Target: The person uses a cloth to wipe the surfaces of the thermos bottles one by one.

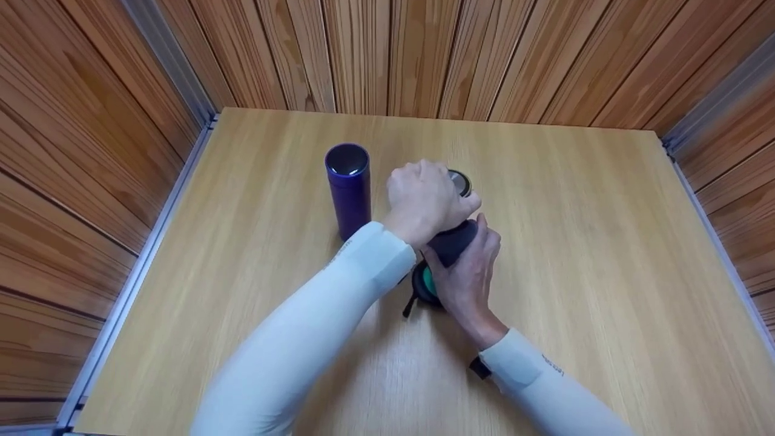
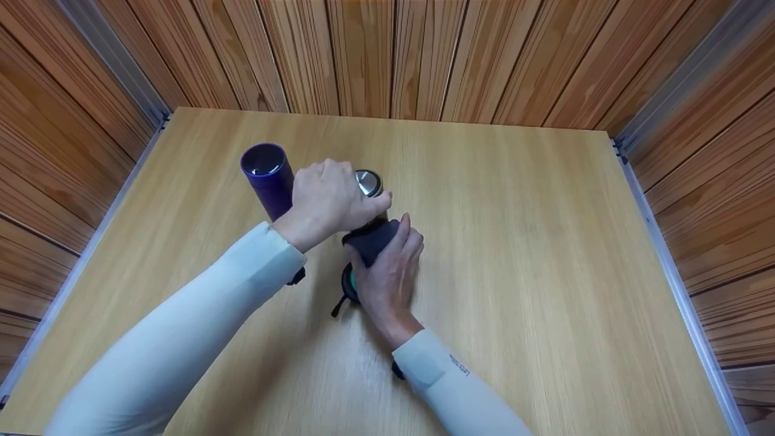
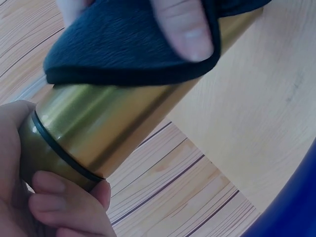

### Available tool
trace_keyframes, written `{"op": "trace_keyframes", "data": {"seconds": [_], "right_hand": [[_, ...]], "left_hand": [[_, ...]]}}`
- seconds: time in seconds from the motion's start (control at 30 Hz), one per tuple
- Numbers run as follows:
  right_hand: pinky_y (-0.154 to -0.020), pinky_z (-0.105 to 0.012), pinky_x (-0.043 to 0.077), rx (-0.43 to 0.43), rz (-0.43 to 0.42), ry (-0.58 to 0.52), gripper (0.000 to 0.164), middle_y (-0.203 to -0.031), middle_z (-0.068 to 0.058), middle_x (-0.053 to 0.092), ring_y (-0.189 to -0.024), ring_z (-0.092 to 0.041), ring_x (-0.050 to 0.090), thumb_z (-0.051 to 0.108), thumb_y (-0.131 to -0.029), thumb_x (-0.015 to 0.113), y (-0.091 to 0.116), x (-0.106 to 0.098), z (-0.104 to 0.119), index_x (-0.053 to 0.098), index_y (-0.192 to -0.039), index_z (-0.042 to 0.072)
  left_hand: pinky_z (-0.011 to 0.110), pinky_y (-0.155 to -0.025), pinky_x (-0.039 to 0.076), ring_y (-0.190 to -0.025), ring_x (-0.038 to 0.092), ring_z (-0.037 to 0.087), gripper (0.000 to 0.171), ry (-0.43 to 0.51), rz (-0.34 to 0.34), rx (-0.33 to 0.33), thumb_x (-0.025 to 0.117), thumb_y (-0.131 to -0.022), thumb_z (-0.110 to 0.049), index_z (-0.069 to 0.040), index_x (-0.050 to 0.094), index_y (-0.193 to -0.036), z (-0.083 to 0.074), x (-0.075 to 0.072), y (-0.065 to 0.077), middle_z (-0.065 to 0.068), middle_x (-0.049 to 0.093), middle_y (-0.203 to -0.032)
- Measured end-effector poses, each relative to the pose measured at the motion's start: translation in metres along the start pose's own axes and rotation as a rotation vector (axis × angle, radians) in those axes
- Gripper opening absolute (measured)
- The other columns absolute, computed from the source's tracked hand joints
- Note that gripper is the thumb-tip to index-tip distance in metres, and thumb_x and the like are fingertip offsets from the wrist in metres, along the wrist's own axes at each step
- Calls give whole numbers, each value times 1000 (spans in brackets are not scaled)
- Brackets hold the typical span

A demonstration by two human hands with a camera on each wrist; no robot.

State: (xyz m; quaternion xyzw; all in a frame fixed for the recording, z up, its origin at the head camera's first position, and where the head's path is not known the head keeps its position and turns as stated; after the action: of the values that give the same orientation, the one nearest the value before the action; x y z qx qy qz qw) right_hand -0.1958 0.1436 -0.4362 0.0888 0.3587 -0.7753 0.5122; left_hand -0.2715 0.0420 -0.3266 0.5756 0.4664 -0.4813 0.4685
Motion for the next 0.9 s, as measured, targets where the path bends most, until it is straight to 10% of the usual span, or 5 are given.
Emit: {"op": "trace_keyframes", "data": {"seconds": [0.47, 0.9], "right_hand": [[-103, -49, 45, -3, 123, -13, 84, -132, -23, 37, -123, -35, 45, 18, -96, 73, 9, 5, -7, 20, -159, 2], [-96, -51, 45, -9, -5, 26, 104, -131, -27, 40, -118, -38, 44, 37, -83, 87, 1, 0, 0, 23, -155, -2]], "left_hand": [[27, -54, 48, -70, 59, 16, 61, 50, 13, -11, 49, -89, -74, -16, 67, -97, 5, -1, -1, -1, 63, -83], [28, -55, 50, -69, 60, 16, 56, 39, 4, 5, 50, -89, -71, -17, 66, -91, 0, -1, -2, -2, 63, -82]]}}
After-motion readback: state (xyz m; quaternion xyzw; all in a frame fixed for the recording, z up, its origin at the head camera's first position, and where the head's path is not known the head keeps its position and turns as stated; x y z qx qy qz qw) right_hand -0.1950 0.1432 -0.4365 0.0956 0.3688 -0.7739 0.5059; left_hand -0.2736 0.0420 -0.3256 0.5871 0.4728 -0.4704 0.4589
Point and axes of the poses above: each hand's wrist, its own y-axis away from the middle knuckle, its own x-axis out of the palm, z = x × y, the point moved 8 cm from there along -y, towards the middle knuckle
